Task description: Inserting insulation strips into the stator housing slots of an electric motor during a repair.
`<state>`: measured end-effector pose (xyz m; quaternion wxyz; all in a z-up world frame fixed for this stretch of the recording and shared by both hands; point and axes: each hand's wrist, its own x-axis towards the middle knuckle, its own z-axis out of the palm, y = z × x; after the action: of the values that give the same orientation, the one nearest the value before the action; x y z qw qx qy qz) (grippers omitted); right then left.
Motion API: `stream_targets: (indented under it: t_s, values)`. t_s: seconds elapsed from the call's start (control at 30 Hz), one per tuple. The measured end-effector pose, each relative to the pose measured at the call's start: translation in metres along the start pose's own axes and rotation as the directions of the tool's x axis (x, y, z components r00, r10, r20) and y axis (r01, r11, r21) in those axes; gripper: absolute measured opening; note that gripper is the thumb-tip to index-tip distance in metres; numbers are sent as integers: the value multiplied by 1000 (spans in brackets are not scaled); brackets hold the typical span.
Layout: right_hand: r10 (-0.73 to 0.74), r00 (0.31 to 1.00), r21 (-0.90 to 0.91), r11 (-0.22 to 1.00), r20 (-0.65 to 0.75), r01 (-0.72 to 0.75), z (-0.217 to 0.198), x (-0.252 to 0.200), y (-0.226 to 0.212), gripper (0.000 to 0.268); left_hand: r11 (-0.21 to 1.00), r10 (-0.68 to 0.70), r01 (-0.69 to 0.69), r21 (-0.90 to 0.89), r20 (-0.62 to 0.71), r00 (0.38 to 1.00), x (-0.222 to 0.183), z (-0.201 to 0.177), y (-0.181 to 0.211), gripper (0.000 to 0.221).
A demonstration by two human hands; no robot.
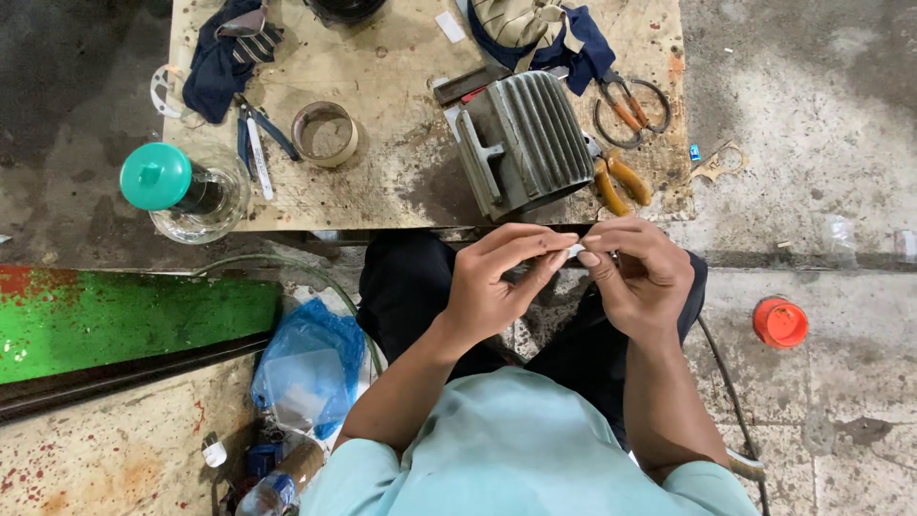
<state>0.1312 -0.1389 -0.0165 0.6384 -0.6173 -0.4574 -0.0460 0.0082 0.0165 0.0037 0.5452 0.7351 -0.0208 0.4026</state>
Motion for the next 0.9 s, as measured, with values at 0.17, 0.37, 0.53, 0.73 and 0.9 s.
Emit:
stream_targets:
  t_s: [0.17, 0.37, 0.53, 0.73, 0.9]
  values:
    - [-14, 1000, -39, 999, 26, 15, 6, 13, -19, 12, 998, 57, -59, -18, -96, 994, 1, 4, -2, 21]
    - [97, 995, -7, 995, 21, -97, 20, 14, -36, 10, 997, 64, -73, -38, -197, 978, -6, 9, -8, 26]
    - [152, 988, 3, 988, -22, -152, 29, 18, -47, 11, 991, 131, -131, 17, -247, 960, -5, 9, -6, 30]
    - [198, 978, 17, 980, -72, -197, 40, 19, -55, 9, 948, 282, -248, 201, -158, 946, -3, 7, -5, 27]
    - [216, 975, 79, 974, -40, -213, 34, 22, -53, 13, 968, 230, -247, -49, -225, 947, -1, 12, -16, 23]
